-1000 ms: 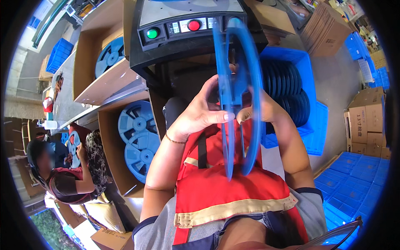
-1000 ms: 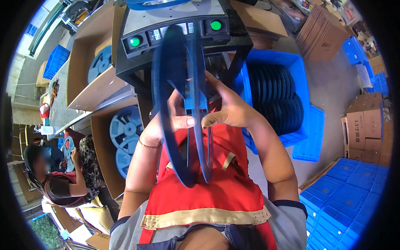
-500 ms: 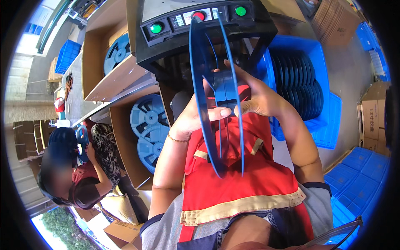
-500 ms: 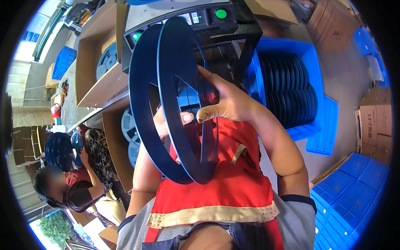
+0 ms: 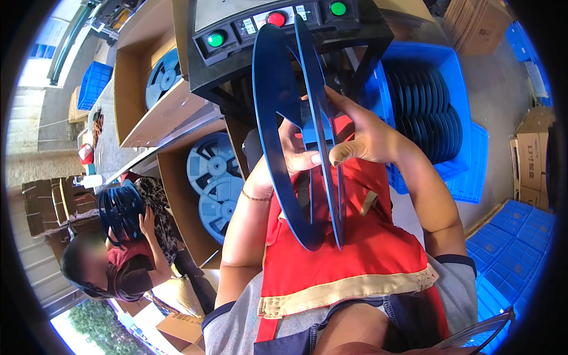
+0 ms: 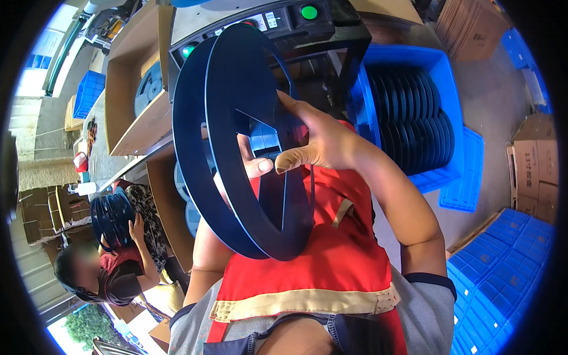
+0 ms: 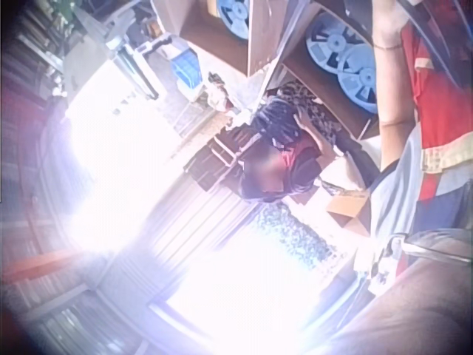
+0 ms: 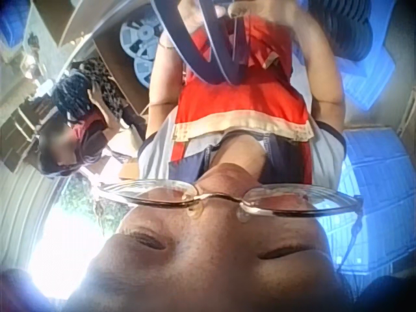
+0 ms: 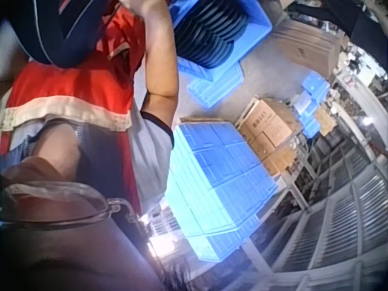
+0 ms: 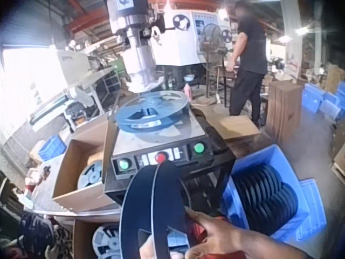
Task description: The person uses a machine to assemble two plastic reel halves together, then places the completed reels into a storage bin and stacks the bin.
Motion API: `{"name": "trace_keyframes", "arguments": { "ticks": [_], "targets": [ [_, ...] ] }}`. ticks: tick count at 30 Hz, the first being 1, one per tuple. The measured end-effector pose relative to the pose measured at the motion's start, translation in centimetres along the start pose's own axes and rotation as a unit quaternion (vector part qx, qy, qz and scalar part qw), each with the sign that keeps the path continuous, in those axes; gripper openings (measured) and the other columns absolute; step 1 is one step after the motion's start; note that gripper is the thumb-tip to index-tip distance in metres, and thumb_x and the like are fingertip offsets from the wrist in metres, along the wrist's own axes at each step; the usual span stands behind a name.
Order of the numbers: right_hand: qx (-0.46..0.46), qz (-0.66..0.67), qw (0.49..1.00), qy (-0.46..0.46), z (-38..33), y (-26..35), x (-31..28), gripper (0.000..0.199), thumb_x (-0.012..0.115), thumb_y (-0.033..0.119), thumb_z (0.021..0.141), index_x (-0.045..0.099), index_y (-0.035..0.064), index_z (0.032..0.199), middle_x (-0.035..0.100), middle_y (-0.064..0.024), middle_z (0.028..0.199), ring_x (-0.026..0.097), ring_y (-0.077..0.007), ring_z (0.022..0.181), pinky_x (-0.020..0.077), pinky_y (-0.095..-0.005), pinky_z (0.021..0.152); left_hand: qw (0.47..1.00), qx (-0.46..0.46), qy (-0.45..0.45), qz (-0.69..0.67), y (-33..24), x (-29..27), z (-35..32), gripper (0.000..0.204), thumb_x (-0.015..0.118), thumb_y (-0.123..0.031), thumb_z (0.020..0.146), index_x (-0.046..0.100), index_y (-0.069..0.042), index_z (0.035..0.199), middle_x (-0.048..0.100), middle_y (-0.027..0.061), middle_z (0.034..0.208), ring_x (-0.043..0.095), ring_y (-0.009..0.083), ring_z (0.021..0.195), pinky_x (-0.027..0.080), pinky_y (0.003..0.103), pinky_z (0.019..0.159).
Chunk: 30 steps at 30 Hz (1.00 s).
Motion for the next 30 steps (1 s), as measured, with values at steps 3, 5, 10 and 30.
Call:
{"name": "trace_keyframes", "arguments": {
  "ticks": [3,5,10,30],
  "targets": [
    [-0.011,0.023,1.0,-0.001,0.2,-1.0,0.0,0.105,0.084,0.041,0.063,0.029,0.0055,0.145,0.044,-0.017,0.138,0.044,-0.0271,0.126,0.0377,-0.0399,0.104,0.999,-0.023,0.007,0.021,0.2,-0.3,0.0,0.096,0.087,-0.027,0.066,0.032,-0.002,0.141,0.053,0.0109,0.123,0.058,0.0215,0.109,0.048,0.037,0.094],
    [0.066,0.105,0.992,0.021,-0.7,-2.1,0.8,0.095,0.082,0.031,0.07,0.029,0.0059,0.146,0.043,-0.0152,0.138,0.047,-0.0242,0.124,0.0406,-0.0379,0.102,0.997,-0.011,0.006,0.081,1.0,-0.7,-0.6,0.099,0.087,-0.033,0.065,0.032,0.001,0.14,0.054,0.0132,0.124,0.059,0.0235,0.108,0.048,0.037,0.094],
    [0.028,0.122,0.992,0.001,-2.4,-2.9,1.8,0.066,0.078,0.018,0.077,0.045,0.0041,0.133,0.056,-0.0092,0.12,0.054,-0.0178,0.109,0.0457,-0.0324,0.092,0.86,0.127,-0.028,0.494,-0.9,-0.7,1.7,0.12,0.079,-0.063,0.054,0.026,-0.005,0.145,0.036,0.028,0.142,0.057,0.0414,0.112,0.051,0.04,0.091],
    [-0.089,-0.19,0.879,-0.428,-1.1,3.5,-20.4,0.095,0.082,0.008,0.058,0.037,0.0092,0.142,0.041,-0.0154,0.139,0.044,-0.0291,0.127,0.0385,-0.0374,0.103,0.463,0.301,-0.145,0.821,-26.0,-12.8,23.2,0.006,0.06,-0.011,0.075,0.064,-0.012,0.079,0.067,0.0075,0.082,0.064,0.0257,0.079,0.047,0.037,0.075]
  ]
}}
Point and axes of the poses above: each hand's wrist, its own z-axis towards the middle knuckle, its own x-axis out of the palm, y = z × x, the point moved 6 cm from there along z, towards the middle knuckle
